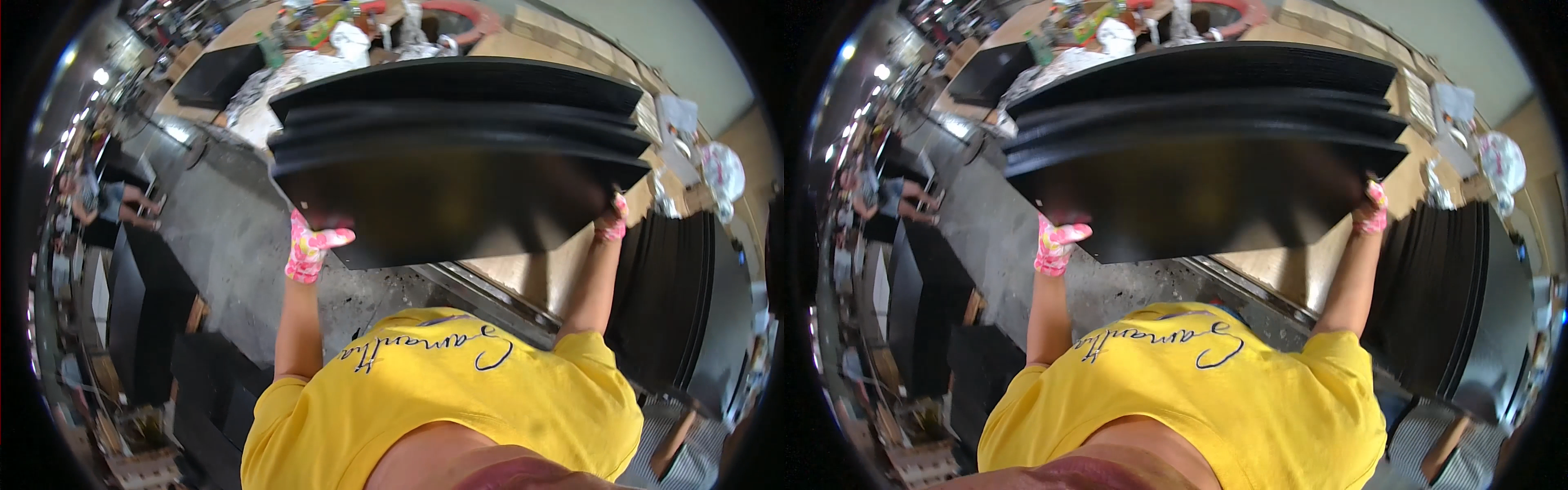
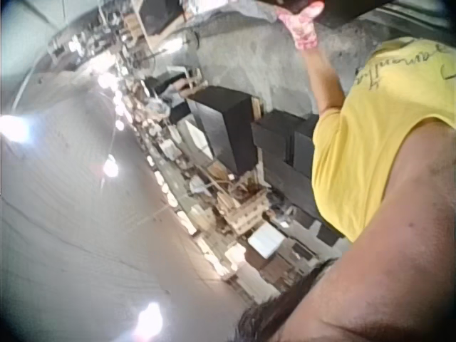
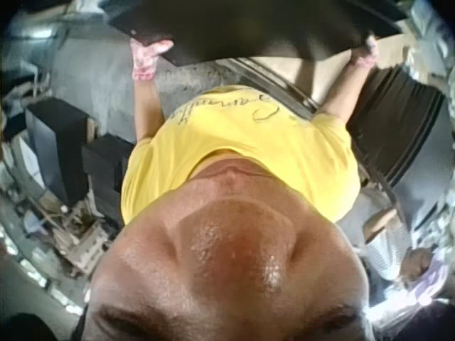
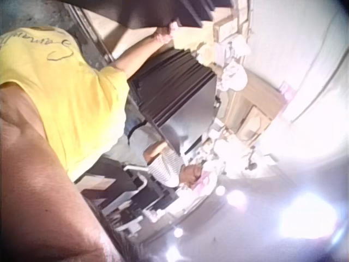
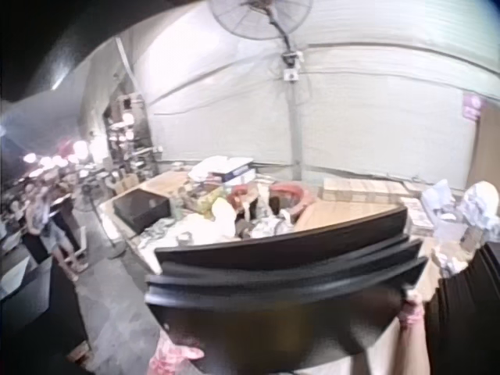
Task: The person wipes black panels using a cloth and liquid from a bottle, and carries and stacks the panels onto a cardboard base on the floor.
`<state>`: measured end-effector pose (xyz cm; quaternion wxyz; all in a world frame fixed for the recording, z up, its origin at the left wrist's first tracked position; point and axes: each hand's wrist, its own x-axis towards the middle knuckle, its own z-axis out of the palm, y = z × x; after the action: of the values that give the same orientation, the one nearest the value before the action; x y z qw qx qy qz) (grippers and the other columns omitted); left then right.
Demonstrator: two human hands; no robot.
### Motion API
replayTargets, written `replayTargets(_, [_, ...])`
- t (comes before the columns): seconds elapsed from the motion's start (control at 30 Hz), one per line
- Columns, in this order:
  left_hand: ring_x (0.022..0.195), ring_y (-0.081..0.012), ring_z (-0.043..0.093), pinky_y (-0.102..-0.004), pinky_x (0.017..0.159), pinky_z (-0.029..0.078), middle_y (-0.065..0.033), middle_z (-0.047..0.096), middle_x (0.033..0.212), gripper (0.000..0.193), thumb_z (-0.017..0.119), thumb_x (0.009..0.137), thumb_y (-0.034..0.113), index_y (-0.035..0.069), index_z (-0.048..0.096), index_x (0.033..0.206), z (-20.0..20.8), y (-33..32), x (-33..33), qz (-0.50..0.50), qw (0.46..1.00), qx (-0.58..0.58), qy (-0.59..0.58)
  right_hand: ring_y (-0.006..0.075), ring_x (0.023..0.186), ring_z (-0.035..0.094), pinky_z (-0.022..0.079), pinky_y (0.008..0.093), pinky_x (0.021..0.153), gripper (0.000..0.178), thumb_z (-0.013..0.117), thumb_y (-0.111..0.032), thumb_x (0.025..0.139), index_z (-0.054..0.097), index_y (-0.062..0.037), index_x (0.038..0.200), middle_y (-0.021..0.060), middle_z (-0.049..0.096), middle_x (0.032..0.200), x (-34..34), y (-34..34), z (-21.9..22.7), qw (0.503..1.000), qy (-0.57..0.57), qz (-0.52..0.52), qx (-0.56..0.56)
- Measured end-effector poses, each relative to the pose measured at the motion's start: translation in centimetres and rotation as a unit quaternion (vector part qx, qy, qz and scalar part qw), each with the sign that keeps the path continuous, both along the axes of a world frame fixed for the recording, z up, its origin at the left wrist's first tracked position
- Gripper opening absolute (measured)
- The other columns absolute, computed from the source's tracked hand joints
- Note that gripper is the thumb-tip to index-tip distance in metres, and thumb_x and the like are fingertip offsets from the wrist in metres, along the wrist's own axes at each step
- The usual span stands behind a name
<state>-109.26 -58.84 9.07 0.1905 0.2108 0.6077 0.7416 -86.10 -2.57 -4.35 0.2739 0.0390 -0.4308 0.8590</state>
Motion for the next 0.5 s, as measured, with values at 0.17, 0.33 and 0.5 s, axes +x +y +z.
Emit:
replayTargets(0.17, [0.072,-0.0211,0.061,-0.0309,0.065,0.052,-0.0097,0.063,0.08,0.035,0.081,0.049,0.008,-0.002,0.067,0.08,-2.1,-0.6,0.2,0.017,0.985,-0.168,-0.025,0.03,0.113,0.047,0.038,0.0425,0.098,0.083,0.071,-0.048,0.069,0.037,-0.0065,0.133,0.0155,0.046,0.126,0.8,-6.4,2.6,0.982,-0.138,-0.129,-0.012])
replayTargets(0.33, [0.118,-0.0242,0.037,-0.0331,0.099,0.03,-0.0093,0.036,0.134,0.111,0.078,0.054,0.045,0.004,0.023,0.141,-9.1,-3.0,-1.1,0.031,0.995,-0.012,0.093,0.0207,0.104,0.052,0.044,0.0338,0.089,0.067,0.046,-0.064,0.083,0.048,-0.0101,0.124,0.0047,0.055,0.115,-0.3,-10.7,7.8,0.988,-0.06,-0.104,-0.092])
replayTargets(0.5, [0.127,-0.0266,0.031,-0.0357,0.107,0.022,-0.012,0.034,0.14,0.097,0.057,0.07,0.066,0.003,0.028,0.139,-8.0,-4.1,1.1,-0.053,0.978,0.201,0.009,0.024,0.106,0.054,0.044,0.0345,0.092,0.066,0.034,-0.057,0.09,0.049,0.0001,0.121,0.0123,0.055,0.117,2.1,-6.4,5.1,0.888,-0.356,-0.285,-0.058])
